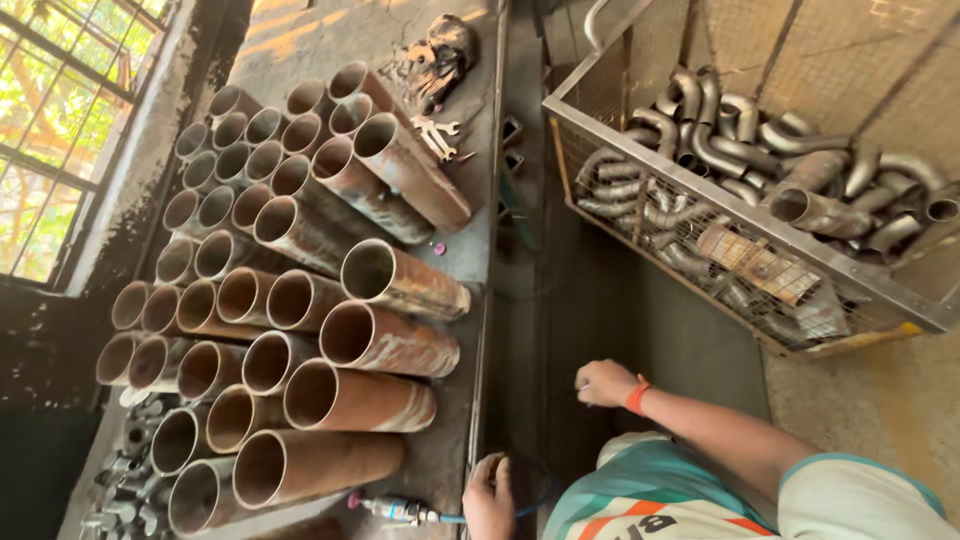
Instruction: The person picks up rusty steel pipe sections from a workbench one at a time and grinds their ends using a pneumatic die grinder with a pink abrasive wheel, setting finished pipes back on the bench. They briefly handle wrenches on the bench and adjust the grinder hose before resuming grinding.
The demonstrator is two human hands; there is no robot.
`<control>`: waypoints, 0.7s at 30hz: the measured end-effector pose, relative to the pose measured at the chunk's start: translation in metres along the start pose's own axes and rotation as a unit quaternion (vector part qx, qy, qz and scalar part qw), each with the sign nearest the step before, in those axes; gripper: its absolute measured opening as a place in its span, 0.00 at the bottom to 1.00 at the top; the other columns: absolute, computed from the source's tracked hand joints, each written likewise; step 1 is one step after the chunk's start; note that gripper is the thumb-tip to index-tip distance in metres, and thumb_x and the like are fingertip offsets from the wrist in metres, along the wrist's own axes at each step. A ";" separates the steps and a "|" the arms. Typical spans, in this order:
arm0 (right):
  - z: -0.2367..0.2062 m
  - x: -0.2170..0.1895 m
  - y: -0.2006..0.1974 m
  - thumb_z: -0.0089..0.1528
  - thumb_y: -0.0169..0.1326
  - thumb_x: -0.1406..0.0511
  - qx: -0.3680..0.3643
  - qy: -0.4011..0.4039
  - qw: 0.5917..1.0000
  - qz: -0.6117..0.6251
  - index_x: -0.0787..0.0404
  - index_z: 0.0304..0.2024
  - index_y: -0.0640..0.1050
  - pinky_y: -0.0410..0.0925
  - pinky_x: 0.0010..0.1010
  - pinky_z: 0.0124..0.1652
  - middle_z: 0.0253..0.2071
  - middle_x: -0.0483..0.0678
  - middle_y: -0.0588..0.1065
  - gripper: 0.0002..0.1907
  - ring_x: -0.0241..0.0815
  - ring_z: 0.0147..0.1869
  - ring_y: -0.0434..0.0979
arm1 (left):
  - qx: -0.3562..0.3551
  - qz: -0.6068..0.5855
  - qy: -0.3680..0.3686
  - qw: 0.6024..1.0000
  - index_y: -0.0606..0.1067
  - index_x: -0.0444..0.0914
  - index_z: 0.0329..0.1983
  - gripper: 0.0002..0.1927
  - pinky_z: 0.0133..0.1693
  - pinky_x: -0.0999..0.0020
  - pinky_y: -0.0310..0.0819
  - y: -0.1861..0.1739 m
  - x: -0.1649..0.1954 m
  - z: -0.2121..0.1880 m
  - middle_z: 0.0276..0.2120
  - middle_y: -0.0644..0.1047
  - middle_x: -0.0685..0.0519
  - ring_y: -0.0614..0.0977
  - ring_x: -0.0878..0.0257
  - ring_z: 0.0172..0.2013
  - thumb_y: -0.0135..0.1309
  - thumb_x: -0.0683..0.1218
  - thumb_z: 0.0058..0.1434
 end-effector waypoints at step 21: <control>0.119 -0.127 -0.112 0.64 0.61 0.71 0.377 -0.314 0.866 0.093 0.67 0.68 0.68 0.71 0.40 0.60 0.62 0.62 0.70 0.30 0.56 0.61 0.76 | 0.131 -0.002 -0.185 0.974 0.81 0.37 0.41 0.09 0.38 0.64 0.79 0.001 0.002 -0.100 0.37 0.82 0.47 0.85 0.53 0.36 0.57 0.45 0.62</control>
Point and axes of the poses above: each hand's wrist, its own z-axis towards the middle knuckle, its own y-axis out of the palm, x = y × z, the point moved 2 cm from there along z, towards the middle knuckle
